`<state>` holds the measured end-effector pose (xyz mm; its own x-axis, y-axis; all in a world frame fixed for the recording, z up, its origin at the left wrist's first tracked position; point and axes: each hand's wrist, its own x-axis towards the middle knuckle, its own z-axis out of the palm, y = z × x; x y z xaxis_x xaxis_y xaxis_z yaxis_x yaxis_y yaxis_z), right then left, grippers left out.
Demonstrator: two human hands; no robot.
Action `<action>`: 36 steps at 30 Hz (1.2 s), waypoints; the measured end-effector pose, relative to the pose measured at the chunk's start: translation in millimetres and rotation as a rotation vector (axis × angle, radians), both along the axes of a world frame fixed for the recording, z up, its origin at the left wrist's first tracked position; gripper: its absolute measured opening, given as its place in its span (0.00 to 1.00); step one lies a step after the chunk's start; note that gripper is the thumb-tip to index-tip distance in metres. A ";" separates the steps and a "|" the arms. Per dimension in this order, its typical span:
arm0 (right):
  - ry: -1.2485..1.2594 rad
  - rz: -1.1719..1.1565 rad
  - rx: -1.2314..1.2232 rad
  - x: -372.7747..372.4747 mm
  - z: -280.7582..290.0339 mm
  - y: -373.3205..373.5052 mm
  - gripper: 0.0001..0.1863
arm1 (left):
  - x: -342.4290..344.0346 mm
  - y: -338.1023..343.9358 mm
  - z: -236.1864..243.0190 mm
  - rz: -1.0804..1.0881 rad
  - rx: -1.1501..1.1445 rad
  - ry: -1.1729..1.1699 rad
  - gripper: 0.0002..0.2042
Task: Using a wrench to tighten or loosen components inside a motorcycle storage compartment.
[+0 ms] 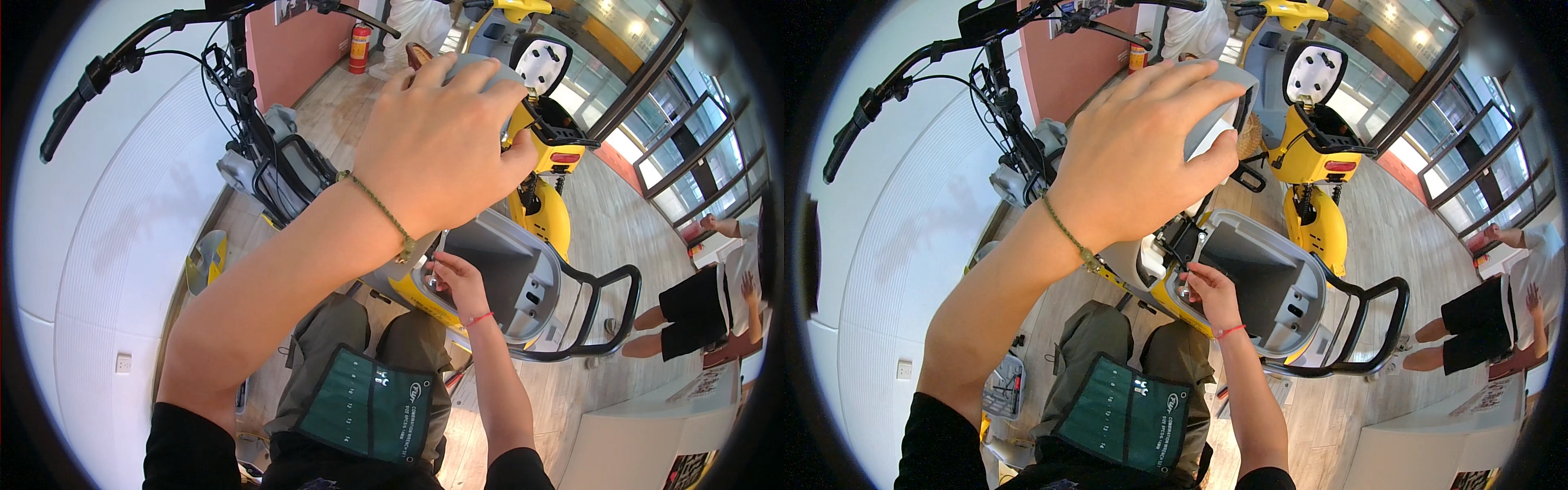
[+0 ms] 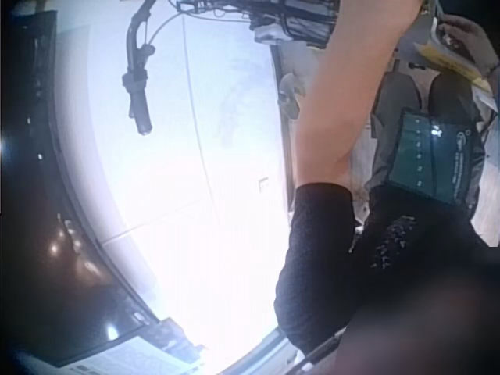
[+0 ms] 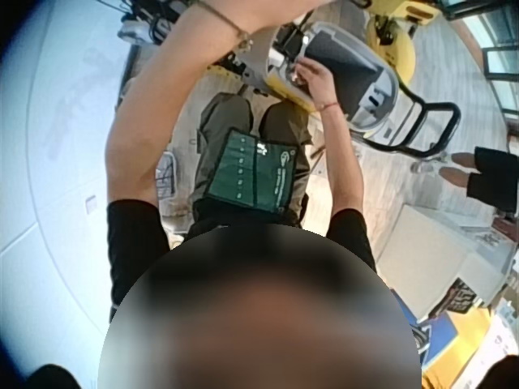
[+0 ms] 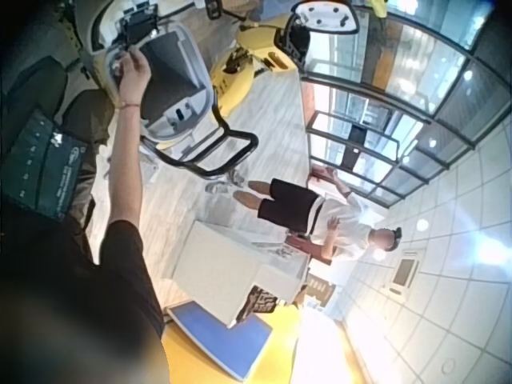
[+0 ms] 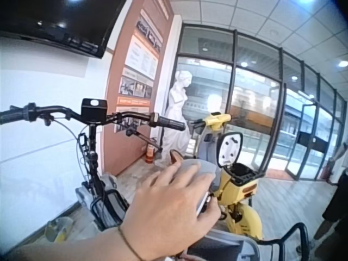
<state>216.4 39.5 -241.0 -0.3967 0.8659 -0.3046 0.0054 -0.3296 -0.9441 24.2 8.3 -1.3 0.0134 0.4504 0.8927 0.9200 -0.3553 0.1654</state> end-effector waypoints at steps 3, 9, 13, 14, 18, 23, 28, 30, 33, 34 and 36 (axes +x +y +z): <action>0.001 -0.007 -0.014 -3.0 -1.7 2.4 0.14 | 0.5 -0.8 0.5 0.002 -0.007 -0.002 0.16; -0.108 -0.060 -0.035 -8.5 -6.6 11.2 0.07 | -0.8 0.7 0.3 -0.003 -0.007 0.002 0.16; -0.227 -0.080 -0.010 -21.2 6.2 10.3 0.09 | -0.7 -0.1 1.2 -0.010 -0.028 -0.007 0.15; -0.227 -0.083 -0.010 -18.2 -1.1 13.7 0.09 | 0.9 0.1 1.6 -0.013 -0.027 -0.008 0.15; -0.163 -0.007 0.079 -4.2 -18.1 26.6 0.10 | -2.3 -4.1 0.3 0.007 -0.024 -0.011 0.15; -0.681 0.024 0.624 59.1 -18.9 62.7 0.15 | -0.9 -4.5 1.4 0.002 -0.061 -0.021 0.16; -1.018 0.280 1.001 59.9 32.7 120.9 0.14 | 4.5 -6.4 4.2 0.065 -0.072 0.015 0.17; -1.056 0.357 0.983 49.4 52.9 131.3 0.15 | 3.3 -9.2 3.3 0.081 -0.083 0.018 0.17; -1.130 0.464 0.949 48.3 66.1 140.2 0.15 | 8.2 -9.9 4.1 0.097 -0.104 0.020 0.18; -1.160 0.487 0.929 50.1 67.2 143.3 0.15 | 9.9 -9.3 4.3 0.093 -0.118 0.025 0.18; -1.114 0.491 0.918 53.5 65.1 146.4 0.15 | 10.9 -8.0 3.2 0.090 -0.112 0.020 0.18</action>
<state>269.9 185.9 -176.0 -0.6314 0.7712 -0.0811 0.7610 0.5961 -0.2561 35.1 0.3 1.8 -0.0144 0.5475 0.8367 0.9509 -0.2512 0.1808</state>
